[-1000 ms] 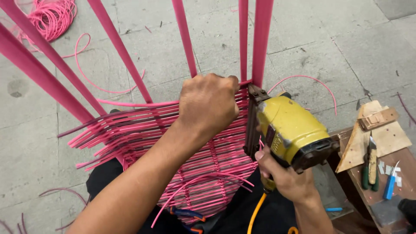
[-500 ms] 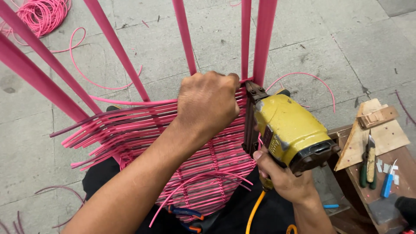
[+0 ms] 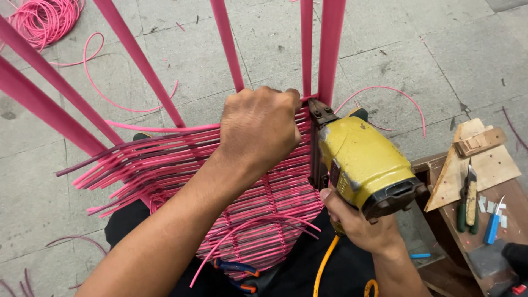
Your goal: Weaving a pink chair frame with pink plastic or synthetic cord and securing it with a pneumatic staple gun.
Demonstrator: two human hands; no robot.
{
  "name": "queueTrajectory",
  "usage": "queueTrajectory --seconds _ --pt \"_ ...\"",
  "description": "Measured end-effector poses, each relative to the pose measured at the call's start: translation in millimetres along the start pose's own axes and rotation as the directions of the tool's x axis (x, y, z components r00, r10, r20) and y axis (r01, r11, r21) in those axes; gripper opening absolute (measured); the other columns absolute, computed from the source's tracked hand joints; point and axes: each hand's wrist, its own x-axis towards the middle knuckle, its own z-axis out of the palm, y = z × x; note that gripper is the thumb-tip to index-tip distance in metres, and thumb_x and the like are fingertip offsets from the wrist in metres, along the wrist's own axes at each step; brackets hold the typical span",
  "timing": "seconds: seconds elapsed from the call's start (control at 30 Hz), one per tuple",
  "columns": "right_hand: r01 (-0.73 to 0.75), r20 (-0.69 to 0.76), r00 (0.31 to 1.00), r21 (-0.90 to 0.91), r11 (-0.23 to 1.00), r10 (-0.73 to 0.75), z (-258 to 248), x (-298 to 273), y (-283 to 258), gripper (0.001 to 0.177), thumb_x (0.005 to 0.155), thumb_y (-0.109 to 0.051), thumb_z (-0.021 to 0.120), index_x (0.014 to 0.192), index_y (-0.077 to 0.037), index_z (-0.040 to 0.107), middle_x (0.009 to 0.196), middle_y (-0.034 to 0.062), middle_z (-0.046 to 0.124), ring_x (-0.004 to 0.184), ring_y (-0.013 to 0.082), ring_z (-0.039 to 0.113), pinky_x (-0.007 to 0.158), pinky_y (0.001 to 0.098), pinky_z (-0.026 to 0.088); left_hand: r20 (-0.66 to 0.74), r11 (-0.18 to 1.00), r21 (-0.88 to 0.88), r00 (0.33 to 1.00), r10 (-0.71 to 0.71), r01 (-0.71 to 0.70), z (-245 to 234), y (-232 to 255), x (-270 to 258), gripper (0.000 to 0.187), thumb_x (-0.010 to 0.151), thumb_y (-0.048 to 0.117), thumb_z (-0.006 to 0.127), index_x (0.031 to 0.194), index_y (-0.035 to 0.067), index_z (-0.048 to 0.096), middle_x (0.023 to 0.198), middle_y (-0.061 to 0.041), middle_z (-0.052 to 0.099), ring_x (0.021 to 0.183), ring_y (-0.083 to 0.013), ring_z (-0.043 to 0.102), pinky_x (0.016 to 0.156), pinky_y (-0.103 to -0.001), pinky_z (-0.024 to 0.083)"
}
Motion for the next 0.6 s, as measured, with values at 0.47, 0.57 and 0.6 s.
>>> queueTrajectory --seconds 0.47,0.57,0.6 --pt "0.294 -0.002 0.933 -0.572 0.766 -0.360 6 5 -3 0.018 0.082 -0.014 0.074 0.094 -0.002 0.066 0.075 0.0088 0.064 0.069 0.0261 0.063 0.068 0.0420 0.051 -0.127 0.999 0.027 0.991 0.038 -0.035 2 -2 -2 0.016 0.071 0.008 0.061 0.077 0.007 0.076 0.062 -0.018 0.069 0.054 -0.0332 0.071 0.051 -0.046 0.057" --pt "0.517 0.189 0.770 -0.745 0.422 -0.609 4 1 28 0.020 0.084 -0.014 0.074 0.100 -0.004 0.067 0.095 0.0140 0.067 0.091 0.0360 0.065 0.083 0.0482 0.051 -0.115 0.999 0.034 0.993 0.018 -0.014 6 -2 -4 0.016 0.073 0.010 0.061 0.078 0.009 0.077 0.063 -0.019 0.069 0.057 -0.0351 0.072 0.055 -0.048 0.057" --pt "0.533 0.276 0.759 -0.783 0.320 -0.590 2 1 42 0.012 0.087 -0.013 0.075 0.096 -0.010 0.069 0.094 0.0120 0.068 0.093 0.0362 0.064 0.084 0.0486 0.051 -0.115 0.999 0.038 0.993 0.011 -0.006 6 -2 -3 0.016 0.075 0.011 0.062 0.078 0.010 0.077 0.064 -0.019 0.069 0.058 -0.0362 0.072 0.056 -0.049 0.058"
